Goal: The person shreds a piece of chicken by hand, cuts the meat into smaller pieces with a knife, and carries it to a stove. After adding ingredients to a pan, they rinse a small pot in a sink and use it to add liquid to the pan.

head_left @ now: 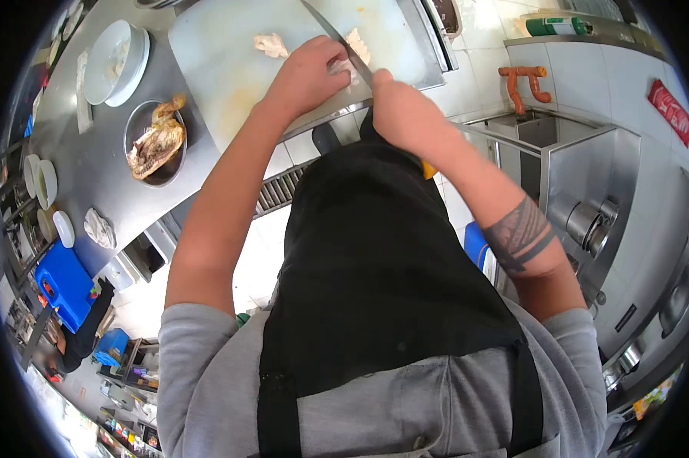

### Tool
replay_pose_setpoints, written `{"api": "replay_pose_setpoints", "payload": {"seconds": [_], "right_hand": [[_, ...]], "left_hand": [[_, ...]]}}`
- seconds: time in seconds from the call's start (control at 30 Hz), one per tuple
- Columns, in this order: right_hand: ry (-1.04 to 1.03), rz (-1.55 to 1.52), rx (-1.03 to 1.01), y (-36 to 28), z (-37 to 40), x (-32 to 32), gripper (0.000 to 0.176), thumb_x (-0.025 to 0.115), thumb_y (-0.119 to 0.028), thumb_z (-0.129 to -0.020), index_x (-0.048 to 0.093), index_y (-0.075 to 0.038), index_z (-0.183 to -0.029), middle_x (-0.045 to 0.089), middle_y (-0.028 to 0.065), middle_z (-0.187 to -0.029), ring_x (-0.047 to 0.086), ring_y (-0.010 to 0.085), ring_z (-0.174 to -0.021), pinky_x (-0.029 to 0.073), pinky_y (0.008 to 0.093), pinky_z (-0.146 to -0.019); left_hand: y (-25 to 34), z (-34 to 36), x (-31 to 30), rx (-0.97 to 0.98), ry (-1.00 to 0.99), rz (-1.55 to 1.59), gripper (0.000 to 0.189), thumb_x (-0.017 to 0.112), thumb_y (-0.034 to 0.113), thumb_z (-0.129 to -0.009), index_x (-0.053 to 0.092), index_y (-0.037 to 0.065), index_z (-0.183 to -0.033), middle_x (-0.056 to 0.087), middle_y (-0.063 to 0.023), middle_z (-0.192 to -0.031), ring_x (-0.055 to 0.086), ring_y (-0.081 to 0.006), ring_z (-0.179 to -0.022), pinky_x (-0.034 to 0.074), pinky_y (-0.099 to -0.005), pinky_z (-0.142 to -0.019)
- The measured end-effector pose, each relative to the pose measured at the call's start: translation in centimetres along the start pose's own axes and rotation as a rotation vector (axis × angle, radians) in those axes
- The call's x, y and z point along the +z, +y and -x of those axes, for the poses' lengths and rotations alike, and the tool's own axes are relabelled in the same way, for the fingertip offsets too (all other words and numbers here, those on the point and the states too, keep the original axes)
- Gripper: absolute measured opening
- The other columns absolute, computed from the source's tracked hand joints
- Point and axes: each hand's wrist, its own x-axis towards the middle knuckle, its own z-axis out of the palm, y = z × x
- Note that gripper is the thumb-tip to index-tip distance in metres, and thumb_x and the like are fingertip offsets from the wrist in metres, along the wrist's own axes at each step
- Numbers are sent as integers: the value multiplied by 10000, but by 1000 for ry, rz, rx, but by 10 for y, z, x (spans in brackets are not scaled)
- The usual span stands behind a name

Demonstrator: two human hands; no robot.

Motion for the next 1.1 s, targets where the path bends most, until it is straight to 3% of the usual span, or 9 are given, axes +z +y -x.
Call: {"api": "replay_pose_setpoints", "payload": {"seconds": [0.13, 0.4, 0.5, 0.67, 0.73, 0.8, 0.9, 1.0, 1.1], "right_hand": [[-220, 94, 68, -41, 16, -59, 172, 513, -35, -933, 563, 71, -1059, 730, 313, -948, 730, 491, -916, 586, 543, -818], [-45, -43, 54, -12, 7, 27, 183, 507, -28, -938, 518, 62, -1097, 712, 345, -919, 725, 499, -908, 583, 556, -816], [-4, 36, -73, -8, -18, 2, 170, 502, -20, -933, 497, 50, -1087, 706, 346, -898, 717, 511, -892, 575, 575, -805], [-9, 2, -40, -23, 22, -9, 166, 520, -16, -917, 486, 61, -1060, 698, 336, -847, 707, 517, -834, 565, 590, -782], [-29, 0, -29, -18, 32, 8, 171, 526, -16, -913, 484, 65, -1057, 696, 333, -834, 703, 519, -821, 562, 592, -775], [-89, -75, -54, -4, 37, 28, 187, 544, -26, -907, 475, 65, -1056, 691, 328, -812, 693, 524, -792, 553, 602, -741], [-37, -60, -57, 13, 34, 34, 159, 522, -90, -988, 463, 49, -1036, 683, 323, -792, 683, 522, -770, 541, 607, -705], [-8, -46, -56, 15, 33, 27, 181, 486, -141, -1053, 455, 32, -1007, 680, 318, -783, 681, 511, -748, 539, 602, -684], [-17, -33, -89, 5, 35, 18, 170, 498, -131, -1040, 458, 30, -1003, 681, 311, -781, 684, 504, -739, 538, 601, -667]], "left_hand": [[-1, 4, -5, -55, 10, -44, 274, 746, 190, -863, 679, 17, -1064, 670, -111, -1099, 663, -297, -981, 544, -389, -873], [-6, 9, 0, -9, 3, -21, 243, 715, 170, -852, 677, 7, -1028, 662, -140, -1071, 631, -350, -1082, 525, -439, -942], [-10, 4, -11, -15, -22, -34, 242, 699, 149, -853, 678, 30, -1063, 675, -120, -1112, 660, -320, -960, 543, -404, -892], [-36, 6, -45, 73, 460, -428, 413, 681, 119, -847, 701, 98, -1259, 695, -116, -1163, 597, -345, -1158, 502, -425, -1023], [-48, 10, -53, 0, 388, -377, 430, 700, 126, -844, 718, 108, -1273, 697, -116, -1199, 550, -365, -1225, 475, -442, -1063], [-55, 15, -61, -135, 153, -289, 390, 719, 135, -850, 733, 91, -1237, 692, -116, -1229, 562, -366, -1205, 476, -442, -1072], [-40, 26, -66, -178, 70, -238, 348, 724, 142, -864, 743, 73, -1205, 689, -114, -1241, 568, -357, -1217, 471, -445, -1092], [-34, 36, -45, 13, 61, -141, 361, 702, 112, -879, 725, 71, -1237, 684, -120, -1249, 574, -344, -1236, 470, -434, -1102], [-22, 44, -33, -37, 183, -80, 343, 680, 69, -880, 700, 51, -1222, 673, -119, -1260, 594, -328, -1231, 507, -421, -1055]]}}
